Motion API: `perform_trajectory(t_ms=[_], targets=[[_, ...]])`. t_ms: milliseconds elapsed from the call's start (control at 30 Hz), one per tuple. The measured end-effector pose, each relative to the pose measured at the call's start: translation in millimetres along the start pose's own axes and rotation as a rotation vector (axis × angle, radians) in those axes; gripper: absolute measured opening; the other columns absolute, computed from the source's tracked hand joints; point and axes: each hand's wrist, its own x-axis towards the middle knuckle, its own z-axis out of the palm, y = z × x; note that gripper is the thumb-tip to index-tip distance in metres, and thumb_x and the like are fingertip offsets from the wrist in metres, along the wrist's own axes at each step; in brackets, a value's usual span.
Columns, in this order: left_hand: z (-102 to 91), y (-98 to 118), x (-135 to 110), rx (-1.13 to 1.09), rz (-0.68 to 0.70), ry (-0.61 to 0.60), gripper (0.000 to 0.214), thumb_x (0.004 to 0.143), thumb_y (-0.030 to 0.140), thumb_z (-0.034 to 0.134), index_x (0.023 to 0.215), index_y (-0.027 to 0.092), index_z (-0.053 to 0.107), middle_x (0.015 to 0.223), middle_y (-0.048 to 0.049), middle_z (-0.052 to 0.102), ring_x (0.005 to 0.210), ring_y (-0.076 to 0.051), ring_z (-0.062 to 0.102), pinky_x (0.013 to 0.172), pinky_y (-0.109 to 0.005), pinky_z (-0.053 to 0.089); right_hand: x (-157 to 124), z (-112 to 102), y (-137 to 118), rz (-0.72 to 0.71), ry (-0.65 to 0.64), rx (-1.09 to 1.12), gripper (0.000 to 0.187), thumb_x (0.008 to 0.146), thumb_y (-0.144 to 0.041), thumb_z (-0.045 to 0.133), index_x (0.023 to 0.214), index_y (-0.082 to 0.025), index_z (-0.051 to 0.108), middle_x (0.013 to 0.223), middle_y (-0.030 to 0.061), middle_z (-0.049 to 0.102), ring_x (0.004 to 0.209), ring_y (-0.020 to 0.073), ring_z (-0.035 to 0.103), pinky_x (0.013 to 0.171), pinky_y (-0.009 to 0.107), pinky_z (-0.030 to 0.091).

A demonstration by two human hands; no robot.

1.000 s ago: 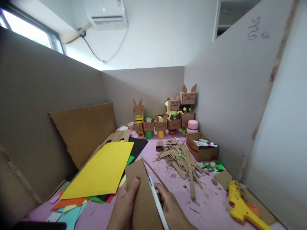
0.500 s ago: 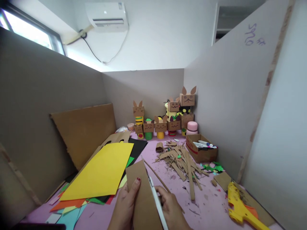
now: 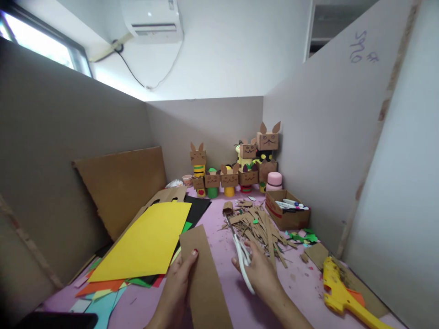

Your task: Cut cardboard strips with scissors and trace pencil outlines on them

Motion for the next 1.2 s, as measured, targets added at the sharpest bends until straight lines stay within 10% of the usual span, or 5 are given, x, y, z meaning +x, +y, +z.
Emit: perform_trajectory(t_ms=[400, 700, 1033, 1200], targets=[[-14.6, 4.0, 14.3, 0.060, 0.116, -0.004, 0.034, 0.067, 0.026, 0.065, 0.100, 0.017, 0.062, 0.088, -0.0048, 0.071, 0.074, -0.019, 0.065, 0.067, -0.028, 0.049, -7.4, -9.4, -9.2, -0.052, -0.028, -0.591, 0.043, 0.057, -0.009, 0.059, 0.100, -0.011, 0.065, 0.109, 0.0197, 0.058, 0.108, 0.0385, 0.049, 0.092, 0.047, 0.034], [-21.4, -1.2, 26.4, -0.086, 0.140, 0.009, 0.033, 0.071, 0.023, 0.066, 0.103, 0.020, 0.059, 0.093, 0.0005, 0.069, 0.079, -0.014, 0.062, 0.069, -0.023, 0.047, -20.3, 2.6, -29.3, -0.109, -0.161, -0.152, 0.034, 0.087, -0.034, 0.043, 0.113, -0.017, 0.056, 0.104, 0.0080, 0.061, 0.086, 0.0204, 0.058, 0.072, 0.030, 0.046], [-31.6, 17.6, 23.6, -0.414, 0.024, -0.148, 0.036, 0.086, 0.039, 0.050, 0.115, 0.018, 0.057, 0.113, -0.0084, 0.065, 0.099, -0.019, 0.062, 0.085, -0.032, 0.048, -31.5, 31.7, -11.5, 0.024, -0.546, 0.236, 0.046, 0.074, -0.060, 0.059, 0.072, -0.014, 0.059, 0.063, -0.0006, 0.057, 0.058, 0.0117, 0.050, 0.052, 0.021, 0.035], [-46.4, 22.6, 29.4, -0.563, 0.006, -0.157, 0.028, 0.090, 0.037, 0.045, 0.100, 0.018, 0.062, 0.080, -0.0022, 0.069, 0.076, -0.013, 0.066, 0.080, -0.029, 0.051, -39.0, 35.2, -11.5, 0.085, -0.660, 0.347, 0.045, 0.072, -0.058, 0.064, 0.076, -0.013, 0.062, 0.067, 0.0009, 0.061, 0.059, 0.0125, 0.053, 0.055, 0.022, 0.036]])
